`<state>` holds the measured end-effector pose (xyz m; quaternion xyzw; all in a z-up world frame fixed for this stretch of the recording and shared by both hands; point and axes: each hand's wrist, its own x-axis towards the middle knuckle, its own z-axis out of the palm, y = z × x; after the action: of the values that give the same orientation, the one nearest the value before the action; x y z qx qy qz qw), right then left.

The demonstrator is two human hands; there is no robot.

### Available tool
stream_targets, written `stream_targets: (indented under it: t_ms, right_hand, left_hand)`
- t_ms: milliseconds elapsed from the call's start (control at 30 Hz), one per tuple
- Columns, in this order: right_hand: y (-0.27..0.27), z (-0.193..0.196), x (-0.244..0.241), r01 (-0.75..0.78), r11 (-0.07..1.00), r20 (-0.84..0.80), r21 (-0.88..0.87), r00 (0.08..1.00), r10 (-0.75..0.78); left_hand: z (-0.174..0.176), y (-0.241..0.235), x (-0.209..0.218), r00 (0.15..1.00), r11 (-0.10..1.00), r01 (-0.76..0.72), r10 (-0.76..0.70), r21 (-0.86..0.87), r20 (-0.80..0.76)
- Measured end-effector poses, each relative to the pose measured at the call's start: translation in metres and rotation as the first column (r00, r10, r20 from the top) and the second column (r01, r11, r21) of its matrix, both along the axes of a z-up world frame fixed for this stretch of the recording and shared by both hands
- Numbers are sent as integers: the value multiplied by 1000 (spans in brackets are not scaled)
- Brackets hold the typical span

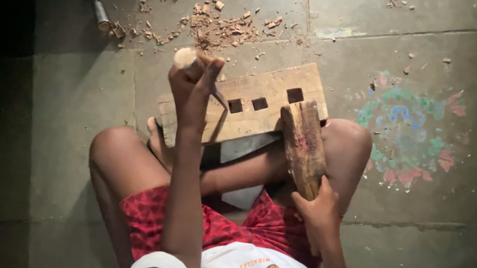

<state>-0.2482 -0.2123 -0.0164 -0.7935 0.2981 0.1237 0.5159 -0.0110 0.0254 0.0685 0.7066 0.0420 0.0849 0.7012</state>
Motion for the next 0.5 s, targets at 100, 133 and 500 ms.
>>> stream_targets:
  t_ms: [100, 133, 500]
  right_hand:
    - [4, 14, 3, 23, 999, -10, 46, 1000, -23]
    - [5, 16, 3, 19, 999, -9, 38, 1000, -18]
    - [-6, -29, -4, -48, 994, 141, -95, 988, 62]
  left_hand:
    - [1, -11, 2, 989, 984, 148, -147, -97, 19]
    - [1, -14, 1, 982, 982, 187, -188, 40, 25]
    - [17, -55, 10, 828, 611, 443, -559, 656, -39]
